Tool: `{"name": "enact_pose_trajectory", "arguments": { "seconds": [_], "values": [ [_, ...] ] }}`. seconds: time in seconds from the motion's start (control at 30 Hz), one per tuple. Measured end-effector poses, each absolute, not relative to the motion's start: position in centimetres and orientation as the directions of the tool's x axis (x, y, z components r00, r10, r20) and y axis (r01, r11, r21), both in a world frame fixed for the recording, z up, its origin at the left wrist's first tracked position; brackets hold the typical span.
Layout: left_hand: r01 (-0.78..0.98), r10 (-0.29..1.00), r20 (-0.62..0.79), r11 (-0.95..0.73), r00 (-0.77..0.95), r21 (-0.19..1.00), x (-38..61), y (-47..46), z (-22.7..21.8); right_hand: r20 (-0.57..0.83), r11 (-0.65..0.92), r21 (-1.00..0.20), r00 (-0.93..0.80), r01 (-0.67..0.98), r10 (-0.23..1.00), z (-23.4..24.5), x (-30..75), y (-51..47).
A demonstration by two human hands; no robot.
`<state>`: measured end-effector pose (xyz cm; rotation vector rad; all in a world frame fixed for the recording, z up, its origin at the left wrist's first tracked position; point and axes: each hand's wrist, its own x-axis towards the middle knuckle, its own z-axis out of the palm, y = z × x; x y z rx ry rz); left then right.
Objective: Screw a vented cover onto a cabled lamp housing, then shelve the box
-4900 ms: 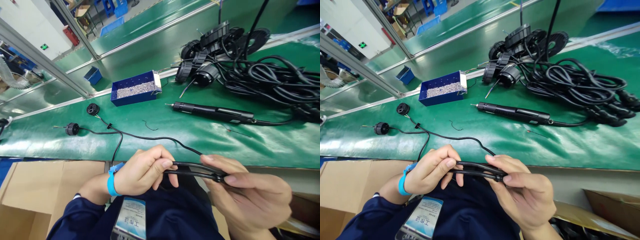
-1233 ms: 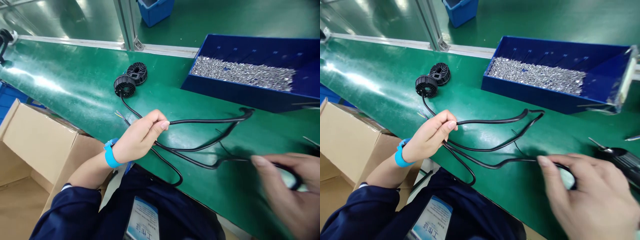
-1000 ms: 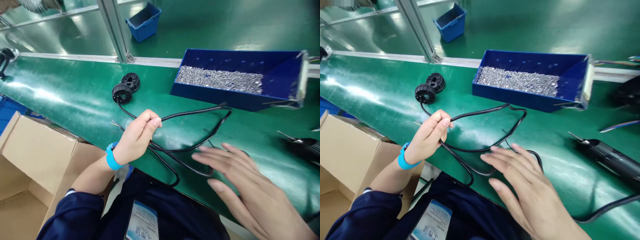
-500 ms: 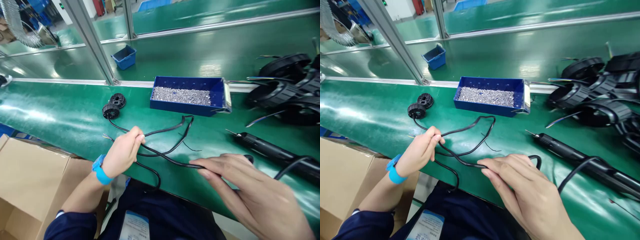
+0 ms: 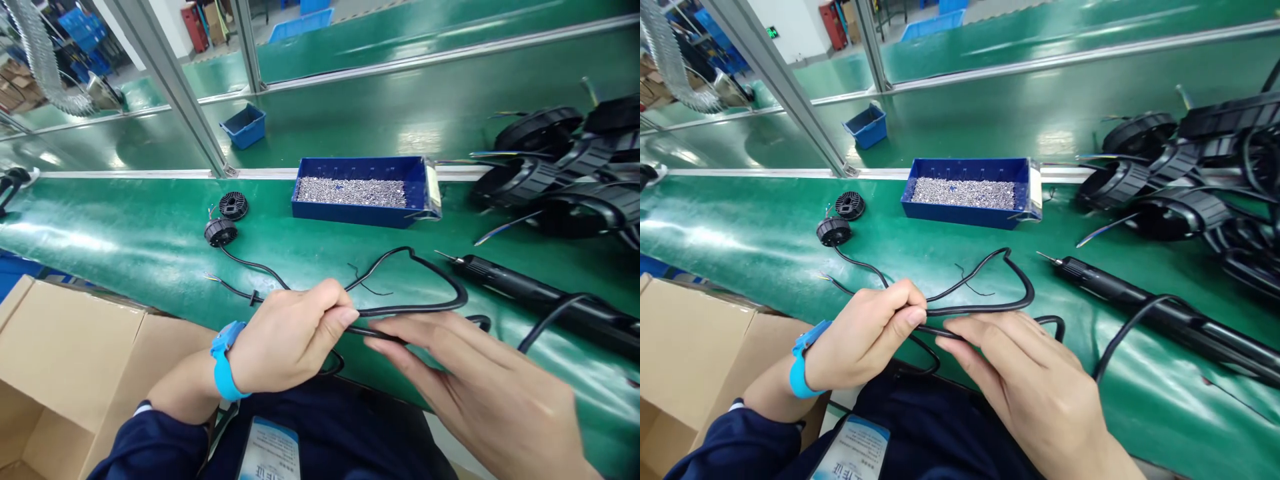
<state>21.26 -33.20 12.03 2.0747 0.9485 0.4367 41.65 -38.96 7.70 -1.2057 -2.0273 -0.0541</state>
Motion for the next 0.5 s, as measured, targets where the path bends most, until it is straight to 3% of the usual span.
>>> {"name": "enact_pose_trajectory", "arguments": {
  "seconds": [0.13,0.27,0.4,0.5],
  "values": [
    [0.455,0.747,-0.036,-0.365,0.663,0.812,21.2,-33.3,12.3,0.660,0.494,-0.255,-0.224,0.831,0.717,7.1,42.3,-39.6],
    [0.435,0.733,-0.042,-0.355,0.679,0.827,21.3,-33.3,12.3,0.693,0.470,-0.284,-0.160,0.836,0.703,6.7,43.0,-39.7],
    [0.417,0.721,-0.049,-0.342,0.691,0.842,21.2,-33.3,12.3,0.684,0.487,-0.220,-0.222,0.845,0.695,6.8,43.5,-39.8],
    [0.397,0.714,-0.061,-0.314,0.697,0.862,21.0,-33.2,12.4,0.656,0.505,-0.244,-0.243,0.828,0.715,6.9,43.7,-40.1]
  ]
}}
